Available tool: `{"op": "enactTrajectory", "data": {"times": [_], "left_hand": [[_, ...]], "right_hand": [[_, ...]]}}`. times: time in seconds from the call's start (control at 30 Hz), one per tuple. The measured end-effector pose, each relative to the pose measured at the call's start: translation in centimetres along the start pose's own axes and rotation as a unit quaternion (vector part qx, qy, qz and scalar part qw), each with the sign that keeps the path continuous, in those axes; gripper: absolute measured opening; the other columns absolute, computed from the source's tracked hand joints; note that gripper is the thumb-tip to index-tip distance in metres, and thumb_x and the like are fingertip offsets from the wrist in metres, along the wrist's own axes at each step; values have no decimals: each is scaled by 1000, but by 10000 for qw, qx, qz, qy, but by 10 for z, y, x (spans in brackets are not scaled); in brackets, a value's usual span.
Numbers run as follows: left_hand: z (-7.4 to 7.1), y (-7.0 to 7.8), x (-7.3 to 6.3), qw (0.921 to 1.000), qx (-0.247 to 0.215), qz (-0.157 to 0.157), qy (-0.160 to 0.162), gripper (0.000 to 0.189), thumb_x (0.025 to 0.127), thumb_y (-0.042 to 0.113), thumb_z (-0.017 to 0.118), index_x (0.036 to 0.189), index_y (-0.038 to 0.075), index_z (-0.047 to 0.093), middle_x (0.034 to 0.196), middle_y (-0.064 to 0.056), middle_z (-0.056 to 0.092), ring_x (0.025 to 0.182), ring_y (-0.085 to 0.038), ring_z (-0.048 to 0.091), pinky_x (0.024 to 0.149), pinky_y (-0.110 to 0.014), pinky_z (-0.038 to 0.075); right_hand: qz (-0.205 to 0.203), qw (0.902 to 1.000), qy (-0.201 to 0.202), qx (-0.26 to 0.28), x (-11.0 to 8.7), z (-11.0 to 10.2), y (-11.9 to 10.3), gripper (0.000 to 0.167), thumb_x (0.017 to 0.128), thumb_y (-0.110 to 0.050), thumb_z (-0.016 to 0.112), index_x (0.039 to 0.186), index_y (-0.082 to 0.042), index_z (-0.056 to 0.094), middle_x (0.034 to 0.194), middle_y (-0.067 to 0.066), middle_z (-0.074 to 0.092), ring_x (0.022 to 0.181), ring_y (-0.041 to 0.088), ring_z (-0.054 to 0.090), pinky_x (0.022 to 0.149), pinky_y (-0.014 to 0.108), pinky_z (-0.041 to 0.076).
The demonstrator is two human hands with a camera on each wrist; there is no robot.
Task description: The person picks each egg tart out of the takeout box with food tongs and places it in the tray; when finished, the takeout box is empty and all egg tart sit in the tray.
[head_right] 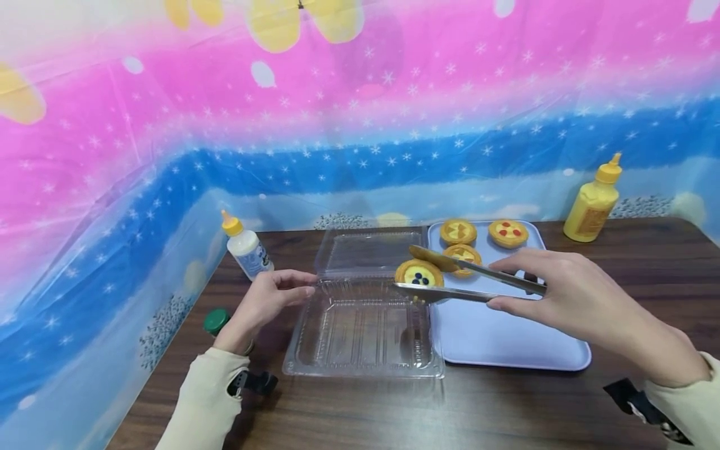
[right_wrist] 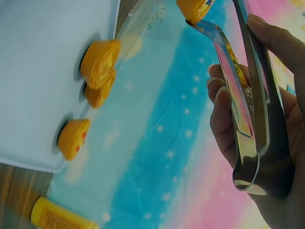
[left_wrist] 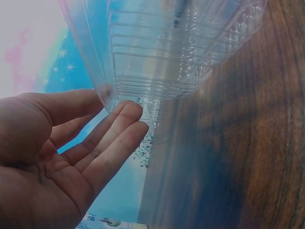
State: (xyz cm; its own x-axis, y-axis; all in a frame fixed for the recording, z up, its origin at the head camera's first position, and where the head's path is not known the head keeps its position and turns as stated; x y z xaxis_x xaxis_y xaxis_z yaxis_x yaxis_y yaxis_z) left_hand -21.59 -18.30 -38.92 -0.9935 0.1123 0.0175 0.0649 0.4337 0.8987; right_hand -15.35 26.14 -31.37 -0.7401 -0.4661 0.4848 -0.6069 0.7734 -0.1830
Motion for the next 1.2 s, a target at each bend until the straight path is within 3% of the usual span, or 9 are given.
{"op": "enactTrajectory", "data": {"times": [0.17,0.37,0.57,0.73,0.93,1.2], "left_hand": [[0,0,0,10000,-42,-1,14,21,97,0,75,118,-1,78,112,-15,77,97,-27,75,87,-38,64],[0,1,-1,10000,-19,-37,10,21,98,0,75,119,0,78,113,-15,77,98,-27,75,87,-37,63],[-1,0,-2,10000,-49,-41,10,21,98,1,75,119,-1,78,114,-15,77,99,-27,75,88,-40,63],[0,2,-1,10000,-53,-34,-24,21,98,2,75,119,0,78,115,-15,77,100,-27,75,89,-38,63],[0,1,-2,9999,-58,-107,2,21,98,1,76,118,1,79,113,-13,77,98,-26,75,90,-42,63],[-1,3,-3,9999,-139,-39,-12,21,98,1,75,119,-2,78,116,-16,76,100,-29,75,90,-42,63]], "right_hand": [[507,9986,15,-166,-7,-5,17,53,71,-24,100,119,-15,79,97,-9,73,67,0,56,55,26,51],[1267,9917,26,-221,-14,-8,39,51,78,-33,97,121,-13,77,97,2,75,69,12,61,56,29,50],[1344,9894,458,-320,-22,-11,57,52,74,-29,99,118,-12,78,77,-5,65,62,3,51,51,23,37],[1492,9862,572,-430,-25,-8,69,55,73,-28,100,115,-2,76,84,8,70,62,7,55,50,23,38],[1781,9822,454,-384,-29,-3,84,60,79,-31,96,116,8,72,97,26,71,68,30,65,48,26,41],[2208,9747,344,-108,-38,3,104,60,81,-28,95,117,11,68,89,20,69,64,19,56,47,26,41]]}}
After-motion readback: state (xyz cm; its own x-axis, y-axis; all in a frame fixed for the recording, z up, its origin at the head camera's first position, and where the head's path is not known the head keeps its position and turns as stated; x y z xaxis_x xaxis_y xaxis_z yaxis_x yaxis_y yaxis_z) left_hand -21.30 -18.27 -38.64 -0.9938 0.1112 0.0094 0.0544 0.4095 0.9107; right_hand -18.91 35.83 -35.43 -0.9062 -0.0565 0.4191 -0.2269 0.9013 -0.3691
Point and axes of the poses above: each hand's wrist, its own x-axis towards the middle knuckle, its own z-axis out of the palm, y = z × x, the point moved 3 cm from there along x, towards the middle knuckle
